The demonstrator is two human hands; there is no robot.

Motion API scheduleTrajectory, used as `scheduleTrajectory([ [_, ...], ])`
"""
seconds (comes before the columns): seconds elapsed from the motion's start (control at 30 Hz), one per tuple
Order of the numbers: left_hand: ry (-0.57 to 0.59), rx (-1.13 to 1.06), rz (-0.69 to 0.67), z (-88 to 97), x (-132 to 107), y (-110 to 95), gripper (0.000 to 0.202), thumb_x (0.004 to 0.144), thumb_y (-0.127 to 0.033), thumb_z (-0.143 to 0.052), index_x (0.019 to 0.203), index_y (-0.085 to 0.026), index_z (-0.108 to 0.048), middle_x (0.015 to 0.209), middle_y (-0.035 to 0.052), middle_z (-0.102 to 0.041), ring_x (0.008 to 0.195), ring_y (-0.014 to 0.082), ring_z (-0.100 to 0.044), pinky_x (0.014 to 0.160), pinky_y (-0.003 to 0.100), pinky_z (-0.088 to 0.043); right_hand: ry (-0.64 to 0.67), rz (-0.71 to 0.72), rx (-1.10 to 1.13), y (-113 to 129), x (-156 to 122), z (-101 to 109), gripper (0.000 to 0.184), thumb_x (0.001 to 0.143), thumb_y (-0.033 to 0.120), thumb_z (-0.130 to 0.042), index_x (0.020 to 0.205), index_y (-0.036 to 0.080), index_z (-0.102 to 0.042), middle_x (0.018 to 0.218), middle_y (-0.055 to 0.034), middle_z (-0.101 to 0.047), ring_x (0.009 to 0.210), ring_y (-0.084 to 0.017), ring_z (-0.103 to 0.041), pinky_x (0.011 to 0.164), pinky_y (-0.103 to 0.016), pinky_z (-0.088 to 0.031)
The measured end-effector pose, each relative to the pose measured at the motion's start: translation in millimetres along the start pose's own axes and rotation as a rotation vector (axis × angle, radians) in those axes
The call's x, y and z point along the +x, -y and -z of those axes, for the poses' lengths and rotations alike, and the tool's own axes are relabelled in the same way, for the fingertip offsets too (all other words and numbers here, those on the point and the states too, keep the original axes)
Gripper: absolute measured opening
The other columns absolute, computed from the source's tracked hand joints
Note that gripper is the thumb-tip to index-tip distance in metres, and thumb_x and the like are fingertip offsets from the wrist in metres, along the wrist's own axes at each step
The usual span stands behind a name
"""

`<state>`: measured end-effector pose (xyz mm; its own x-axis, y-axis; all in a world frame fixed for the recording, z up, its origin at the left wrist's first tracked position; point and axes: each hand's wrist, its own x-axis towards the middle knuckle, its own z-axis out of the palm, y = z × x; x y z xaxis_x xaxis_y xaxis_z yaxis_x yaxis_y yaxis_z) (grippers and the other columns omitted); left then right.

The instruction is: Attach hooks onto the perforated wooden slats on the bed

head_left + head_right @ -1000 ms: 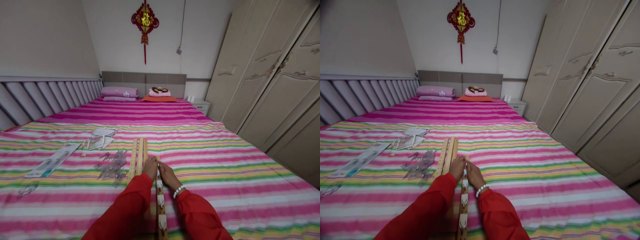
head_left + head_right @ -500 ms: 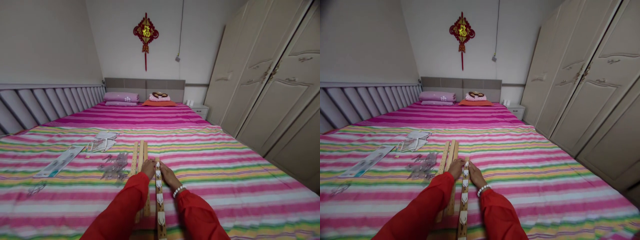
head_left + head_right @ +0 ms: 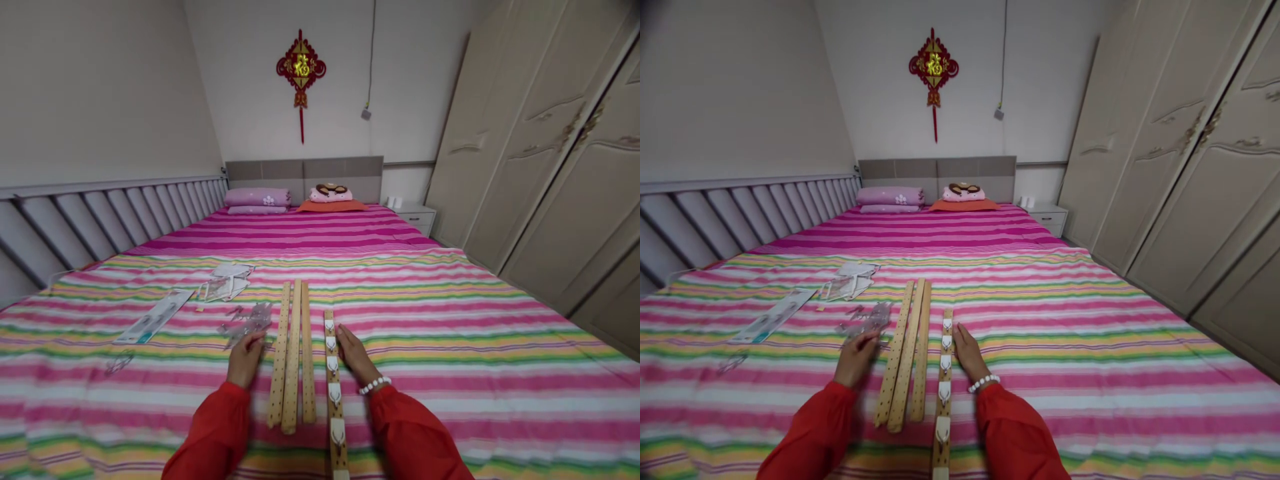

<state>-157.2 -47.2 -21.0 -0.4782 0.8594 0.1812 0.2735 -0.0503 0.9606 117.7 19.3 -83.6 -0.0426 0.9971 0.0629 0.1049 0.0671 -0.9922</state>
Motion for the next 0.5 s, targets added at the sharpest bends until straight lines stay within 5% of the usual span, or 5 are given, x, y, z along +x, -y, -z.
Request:
scheduleTrajectory([
  [0.1, -0.056, 0.051, 0.031, 20.3, -7, 15, 0.037, 0.054, -0.046, -0.066, 0.077, -0.017, -0.070, 0.076, 0.0066, -0.073, 0.075, 0.0231, -0.065, 0.075, 0.037, -0.052, 0.010, 0.015, -0.023, 2, -1, 0, 0.052, 0.080, 0.062, -0.048, 0.102, 0.020, -0.068, 0.070, -0.0056, -0.067, 0.062, -0.023, -0.058, 0.056, -0.036, -0.044],
  [0.27, -0.097, 0.194, -0.107, 20.4, -23, 28, 0.035, 0.059, -0.048, -0.066, 0.076, -0.017, -0.067, 0.076, 0.0068, -0.069, 0.069, 0.0206, -0.063, 0.066, 0.033, -0.053, 0.008, 0.058, -0.031, 8, -6, 0, 0.049, 0.081, 0.063, -0.044, 0.091, 0.021, -0.067, 0.060, -0.0026, -0.061, 0.055, -0.021, -0.052, 0.052, -0.033, -0.041],
  [0.4, -0.116, 0.352, -0.291, 19.2, -27, 34, 0.033, 0.059, -0.043, -0.068, 0.079, -0.017, -0.067, 0.082, 0.0093, -0.068, 0.081, 0.0254, -0.063, 0.079, 0.040, -0.052, 0.044, 0.037, -0.038, 16, -10, 2, 0.048, 0.082, 0.062, -0.042, 0.089, 0.021, -0.065, 0.056, 0.0000, -0.056, 0.051, -0.019, -0.048, 0.050, -0.031, -0.038],
  [0.5, -0.084, 0.411, -0.290, 21.0, -26, 36, 0.036, 0.059, -0.042, -0.067, 0.083, -0.016, -0.067, 0.088, 0.0124, -0.069, 0.087, 0.0286, -0.063, 0.085, 0.045, -0.049, 0.071, 0.025, -0.023, 24, -13, 2, 0.046, 0.083, 0.062, -0.041, 0.085, 0.021, -0.062, 0.051, 0.0026, -0.050, 0.047, -0.018, -0.045, 0.049, -0.030, -0.036],
])
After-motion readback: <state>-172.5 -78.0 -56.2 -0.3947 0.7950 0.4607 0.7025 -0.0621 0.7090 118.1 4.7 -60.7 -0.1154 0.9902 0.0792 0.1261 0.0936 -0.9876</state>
